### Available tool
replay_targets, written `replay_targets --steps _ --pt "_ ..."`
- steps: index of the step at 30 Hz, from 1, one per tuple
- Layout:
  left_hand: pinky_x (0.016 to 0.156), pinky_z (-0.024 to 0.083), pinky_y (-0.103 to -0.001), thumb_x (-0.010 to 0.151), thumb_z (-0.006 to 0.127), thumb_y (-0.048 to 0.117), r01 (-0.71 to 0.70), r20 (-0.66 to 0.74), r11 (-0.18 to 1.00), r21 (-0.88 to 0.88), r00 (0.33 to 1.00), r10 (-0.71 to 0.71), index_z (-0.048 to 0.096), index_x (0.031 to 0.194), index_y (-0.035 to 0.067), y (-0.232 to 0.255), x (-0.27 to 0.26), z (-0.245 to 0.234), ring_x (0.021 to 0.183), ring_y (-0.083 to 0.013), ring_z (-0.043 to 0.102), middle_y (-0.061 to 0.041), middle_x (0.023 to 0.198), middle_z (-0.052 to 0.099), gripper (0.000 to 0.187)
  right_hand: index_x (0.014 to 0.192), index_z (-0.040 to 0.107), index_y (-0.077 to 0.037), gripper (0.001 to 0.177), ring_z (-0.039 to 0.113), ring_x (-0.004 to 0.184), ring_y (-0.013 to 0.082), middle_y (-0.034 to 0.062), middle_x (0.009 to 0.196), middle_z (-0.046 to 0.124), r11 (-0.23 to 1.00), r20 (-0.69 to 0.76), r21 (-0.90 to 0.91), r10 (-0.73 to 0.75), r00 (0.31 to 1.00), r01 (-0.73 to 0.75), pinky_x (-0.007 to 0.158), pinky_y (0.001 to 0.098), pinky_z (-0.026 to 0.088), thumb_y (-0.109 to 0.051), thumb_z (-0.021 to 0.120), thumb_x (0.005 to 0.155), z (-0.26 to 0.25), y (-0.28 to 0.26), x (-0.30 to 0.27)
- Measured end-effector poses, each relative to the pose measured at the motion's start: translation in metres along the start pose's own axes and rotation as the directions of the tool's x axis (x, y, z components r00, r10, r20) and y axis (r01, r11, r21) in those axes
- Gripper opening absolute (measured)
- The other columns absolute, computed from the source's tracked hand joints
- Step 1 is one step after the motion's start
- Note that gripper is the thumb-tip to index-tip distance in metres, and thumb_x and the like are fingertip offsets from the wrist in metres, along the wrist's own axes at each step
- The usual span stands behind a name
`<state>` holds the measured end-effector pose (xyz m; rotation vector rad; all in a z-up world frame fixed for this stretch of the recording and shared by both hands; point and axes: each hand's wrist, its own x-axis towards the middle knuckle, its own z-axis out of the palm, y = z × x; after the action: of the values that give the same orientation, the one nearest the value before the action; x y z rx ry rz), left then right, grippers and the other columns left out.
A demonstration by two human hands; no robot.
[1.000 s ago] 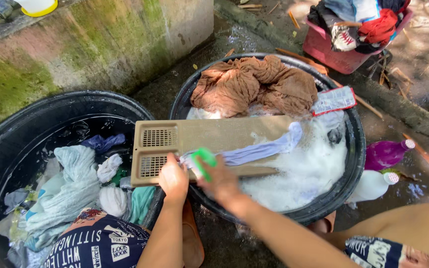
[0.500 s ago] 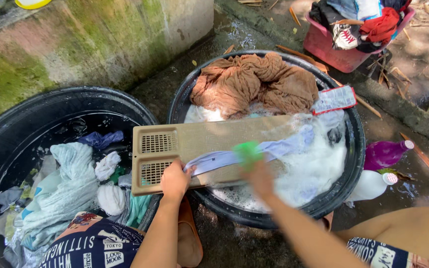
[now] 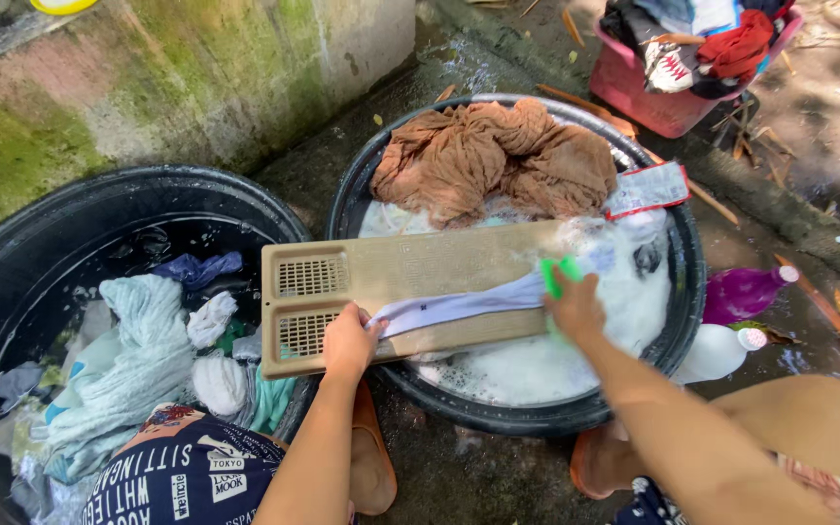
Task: The person washes laundry by hand in a large basin using a brush and a plastic washing board, scrubbing different items including a towel and a white cloth piece.
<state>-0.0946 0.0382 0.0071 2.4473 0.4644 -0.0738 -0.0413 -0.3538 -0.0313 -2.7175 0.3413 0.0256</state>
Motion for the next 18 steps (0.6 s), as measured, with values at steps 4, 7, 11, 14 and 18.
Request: replay_targets --steps 4,7,11,14,18 --pt "0.084 0.053 -0.046 0.078 0.085 0.038 0.031 0.031 0.999 -0.037 0.999 -0.030 0.065 0.088 0.006 -0.001 0.004 0.002 0.089 -0.0351 0.070 -0.016 0.088 0.074 0.039 0.130 0.067 -0.027 0.051 0.061 0.113 0.0423 0.0111 0.124 0.063 0.973 -0.079 -0.007 -0.232 0.969 0.232 0.090 0.0496 0.054 -0.022 0.071 0.080 -0.014 -0.007 0.044" --pt "0.083 0.053 -0.046 0.077 0.085 0.039 0.047 0.008 0.998 -0.032 0.999 -0.046 0.065 0.090 0.007 0.002 0.003 0.000 0.088 -0.0366 0.069 -0.016 0.087 0.073 0.040 0.116 0.075 -0.027 0.039 0.066 0.108 0.0359 0.0123 0.124 0.057 0.920 -0.118 0.053 -0.380 0.918 0.388 0.089 0.0464 0.056 -0.012 0.066 0.081 -0.006 -0.041 0.004" --pt "0.074 0.053 -0.041 0.077 0.085 0.039 -0.007 0.019 0.997 -0.073 1.000 0.008 0.066 0.087 0.007 0.005 -0.011 -0.011 0.077 -0.0290 0.068 -0.012 0.080 0.072 0.038 0.093 0.078 -0.023 0.012 0.063 0.107 0.0365 0.0145 0.121 0.050 0.909 -0.089 0.012 -0.414 0.906 0.417 0.084 0.0484 0.055 -0.025 0.075 0.081 -0.010 -0.074 -0.044" --pt "0.067 0.052 -0.035 0.078 0.086 0.032 -0.057 -0.031 0.954 -0.294 0.998 0.050 0.067 0.085 0.006 0.011 -0.017 -0.013 0.068 -0.0198 0.065 -0.008 0.074 0.071 0.032 0.094 0.077 -0.022 0.009 0.064 0.106 0.0373 0.0145 0.121 0.050 0.940 -0.025 -0.001 -0.342 0.939 0.342 0.085 0.0507 0.055 -0.023 0.072 0.086 -0.014 -0.077 -0.039" --pt "0.061 0.048 -0.031 0.084 0.082 0.018 -0.085 -0.043 0.817 -0.570 0.996 0.074 0.066 0.087 0.002 0.004 -0.013 -0.013 0.064 -0.0116 0.057 -0.004 0.072 0.068 0.023 0.101 0.074 -0.017 0.013 0.064 0.098 0.0441 0.0198 0.119 0.048 0.956 -0.114 0.083 -0.271 0.956 0.281 0.087 0.0508 0.055 -0.025 0.071 0.091 -0.027 -0.082 -0.006"
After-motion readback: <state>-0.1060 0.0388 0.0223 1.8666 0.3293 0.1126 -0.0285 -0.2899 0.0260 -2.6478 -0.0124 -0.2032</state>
